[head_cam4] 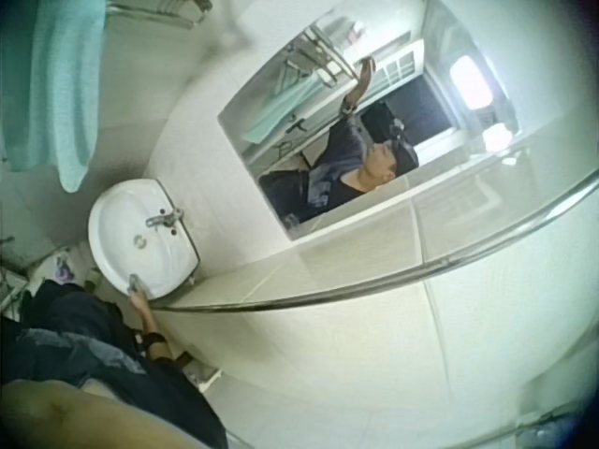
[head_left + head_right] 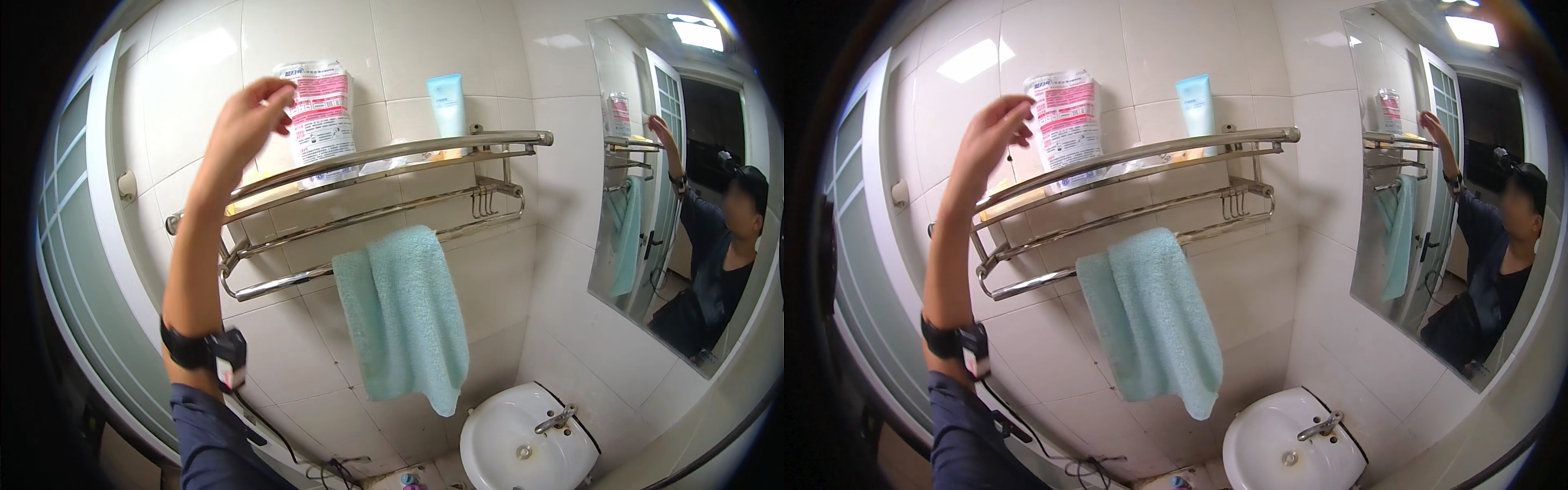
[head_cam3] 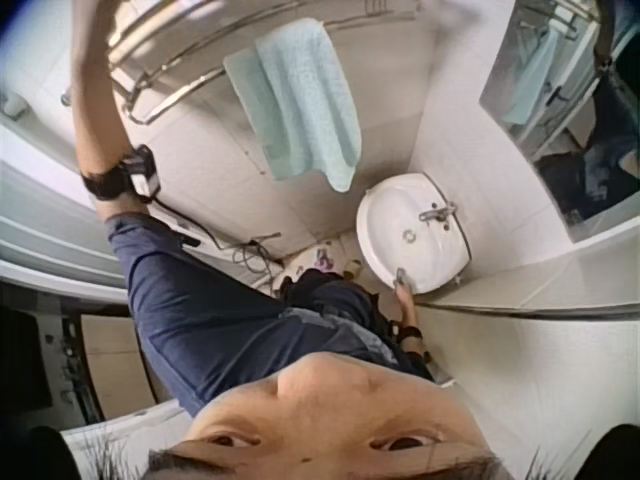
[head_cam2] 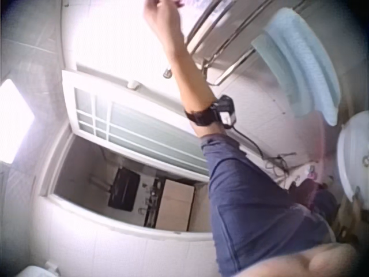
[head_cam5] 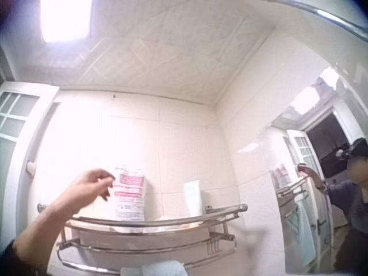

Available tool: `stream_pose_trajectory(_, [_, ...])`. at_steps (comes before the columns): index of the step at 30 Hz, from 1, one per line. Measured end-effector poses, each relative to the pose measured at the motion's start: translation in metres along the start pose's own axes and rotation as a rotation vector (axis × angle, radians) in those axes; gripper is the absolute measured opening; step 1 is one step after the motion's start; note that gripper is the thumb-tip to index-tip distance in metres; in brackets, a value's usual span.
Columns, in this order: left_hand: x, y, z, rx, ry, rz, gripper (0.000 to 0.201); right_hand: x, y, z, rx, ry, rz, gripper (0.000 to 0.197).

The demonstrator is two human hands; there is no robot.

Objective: Scrubbing a bathroom sink with a brush and cleaning product and then rinsing it.

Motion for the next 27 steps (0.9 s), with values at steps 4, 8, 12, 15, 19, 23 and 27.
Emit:
stream_pose_trajectory(4, [0.057,-0.018,-0.055,0.11,-0.176,-0.473,0.044,-0.053,0.012,-0.067,-0.182,-0.376,0.124,0.049])
stream_pose_trajectory(8, [0.072,-0.015,-0.062,0.213,-0.409,-0.226,0.038,-0.063,0.019,-0.099,-0.264,-0.564,0.05,0.051])
stream_pose_trajectory(12, [0.083,-0.007,-0.06,0.163,-0.408,-0.048,0.034,-0.024,0.023,-0.042,-0.165,-0.294,0.007,0.052])
stream_pose_trajectory(15, [0.087,-0.005,-0.062,0.093,-0.38,0.064,0.036,-0.014,0.022,-0.025,-0.165,-0.255,-0.021,0.052])
stream_pose_trajectory(19, [0.076,-0.016,-0.07,-0.328,-0.024,-0.196,0.036,-0.032,0.028,-0.038,-0.161,-0.236,-0.059,0.051])
stream_pose_trajectory(23, [0.054,-0.048,-0.073,-0.465,0.115,-0.169,0.053,-0.063,0.033,-0.08,-0.177,-0.348,-0.047,0.051])
stream_pose_trajectory(27, [0.001,-0.041,-0.055,-0.373,0.28,-0.009,0.05,-0.031,0.035,-0.03,-0.424,-0.534,-0.112,0.045])
Point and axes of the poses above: each hand's wrist, its own z-axis away from the middle knuckle, its own y-axis out of the palm, x = y × z, the point moved 1 cm from there along -z, towards the middle knuckle, and after that the axes turned 15 degrees about y, right-handed, at the moved point
